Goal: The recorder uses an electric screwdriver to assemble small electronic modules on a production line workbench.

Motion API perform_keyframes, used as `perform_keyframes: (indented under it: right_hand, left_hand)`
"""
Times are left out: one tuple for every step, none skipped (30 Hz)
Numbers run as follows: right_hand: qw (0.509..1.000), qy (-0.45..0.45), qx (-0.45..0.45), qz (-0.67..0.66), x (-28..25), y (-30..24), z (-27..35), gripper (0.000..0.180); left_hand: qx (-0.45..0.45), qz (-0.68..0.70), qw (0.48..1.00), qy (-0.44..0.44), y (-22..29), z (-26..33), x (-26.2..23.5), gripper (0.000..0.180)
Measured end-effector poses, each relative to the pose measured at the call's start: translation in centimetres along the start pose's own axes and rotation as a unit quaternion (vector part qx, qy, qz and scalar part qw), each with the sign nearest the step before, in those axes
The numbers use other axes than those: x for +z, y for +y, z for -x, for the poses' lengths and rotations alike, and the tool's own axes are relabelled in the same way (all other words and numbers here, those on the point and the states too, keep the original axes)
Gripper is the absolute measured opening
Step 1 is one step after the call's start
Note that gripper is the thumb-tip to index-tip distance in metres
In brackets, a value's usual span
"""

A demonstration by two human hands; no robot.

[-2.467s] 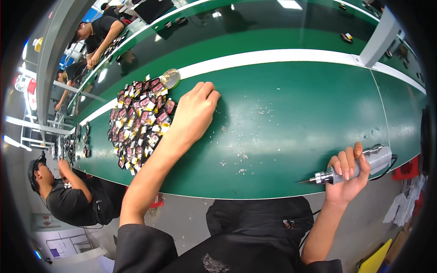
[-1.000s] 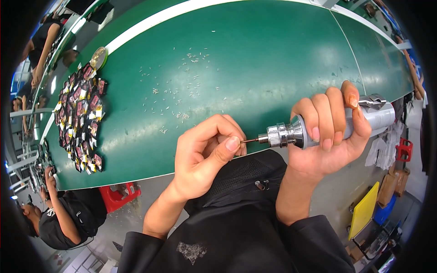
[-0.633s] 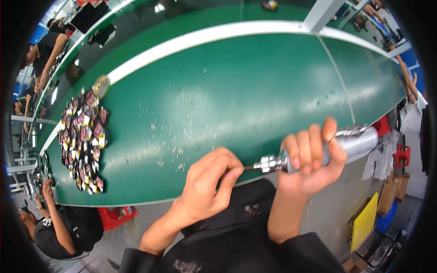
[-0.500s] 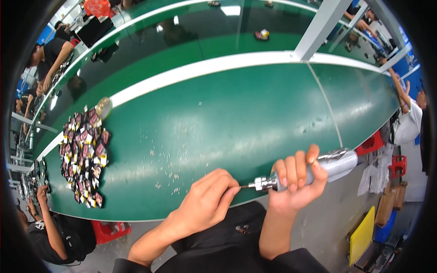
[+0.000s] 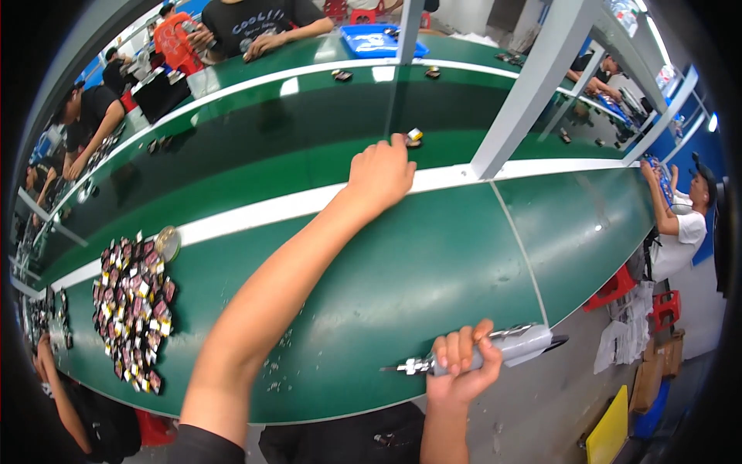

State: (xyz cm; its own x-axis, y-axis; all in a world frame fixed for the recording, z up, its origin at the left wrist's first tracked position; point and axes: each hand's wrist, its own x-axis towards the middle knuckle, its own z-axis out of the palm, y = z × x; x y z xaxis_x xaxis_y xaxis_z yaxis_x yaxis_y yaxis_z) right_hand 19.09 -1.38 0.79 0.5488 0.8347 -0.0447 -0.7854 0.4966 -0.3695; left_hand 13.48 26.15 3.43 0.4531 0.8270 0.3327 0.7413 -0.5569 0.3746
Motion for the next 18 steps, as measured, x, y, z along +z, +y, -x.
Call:
perform_keyframes:
  right_hand:
    - [1.000, 0.001, 0.008, 0.003, -0.2, 0.1, 0.2, 0.008]
    - [1.000, -0.012, 0.013, 0.017, -0.3, -0.1, 0.4, 0.009]
    - [1.000, -0.017, 0.018, 0.019, -0.6, -0.3, 0.7, 0.009]
    - [0.999, -0.019, 0.037, 0.015, -0.9, 0.0, 0.6, 0.009]
    - [0.999, -0.021, 0.041, 0.013, -0.8, 0.3, 0.2, 0.009]
    - [0.998, -0.028, 0.050, 0.019, -0.6, 0.2, 0.5, 0.009]
    - [0.997, -0.031, 0.061, 0.025, -0.6, 0.2, 0.8, 0.009]
    - [0.998, -0.028, 0.058, 0.025, -0.6, 0.1, 1.1, 0.009]
    - [0.998, -0.018, 0.060, 0.031, -0.8, -0.2, 1.3, 0.009]
    - [0.997, -0.012, 0.069, 0.035, -1.0, -0.5, 1.3, 0.010]
    - [0.997, -0.006, 0.074, 0.034, -1.0, -0.7, 1.1, 0.010]
    - [0.997, -0.013, 0.075, 0.026, -1.1, -0.7, 1.1, 0.011]
    - [0.997, -0.017, 0.076, 0.018, -1.1, -0.8, 1.1, 0.011]
    - [0.997, 0.006, 0.078, 0.019, -1.2, -1.0, 1.0, 0.011]
    - [0.997, -0.011, 0.073, 0.014, -1.4, -1.1, 0.5, 0.011]
    - [0.997, -0.027, 0.073, 0.006, -1.6, -1.1, 0.4, 0.010]
    - [0.997, -0.027, 0.074, 0.002, -1.5, -1.2, 0.7, 0.010]
    - [0.996, -0.038, 0.081, -0.007, -1.3, -1.1, 0.4, 0.010]
  left_hand:
    - [-0.051, 0.007, 0.998, -0.035, -0.4, -2.4, 1.2, 0.040]
    - [-0.042, 0.014, 0.999, -0.030, -0.1, -3.7, 2.5, 0.040]
    - [-0.046, -0.022, 0.999, -0.008, 0.4, -4.8, 3.8, 0.040]
    - [-0.061, -0.069, 0.996, 0.013, -0.3, -5.6, 4.9, 0.039]
    - [-0.048, -0.116, 0.992, -0.002, -1.5, -6.2, 5.6, 0.034]
    - [-0.042, -0.112, 0.993, -0.002, -2.1, -6.4, 6.1, 0.034]
    - [0.021, -0.138, 0.990, 0.010, -2.6, -6.3, 6.4, 0.032]
    - [0.082, -0.166, 0.982, 0.023, -3.0, -6.1, 6.6, 0.029]
    - [0.094, -0.175, 0.980, -0.018, -2.2, -5.7, 5.7, 0.025]
    - [0.092, -0.175, 0.980, -0.024, -1.9, -5.1, 5.1, 0.025]
    - [0.137, -0.132, 0.982, -0.006, -1.7, -4.0, 4.5, 0.022]
    - [0.182, -0.087, 0.979, 0.004, -1.5, -2.5, 4.0, 0.020]
    - [0.227, -0.078, 0.971, -0.004, -0.9, -0.3, 2.6, 0.018]
    - [0.275, -0.061, 0.960, -0.014, 0.0, 2.2, 1.5, 0.016]
    - [0.303, -0.024, 0.952, -0.029, 0.6, 4.8, 0.8, 0.017]
    - [0.324, 0.010, 0.945, -0.045, 0.8, 7.9, -0.2, 0.017]
    - [0.341, 0.021, 0.938, -0.053, 1.0, 10.9, -1.2, 0.020]
    - [0.355, 0.022, 0.933, -0.053, 1.0, 13.4, -2.7, 0.023]
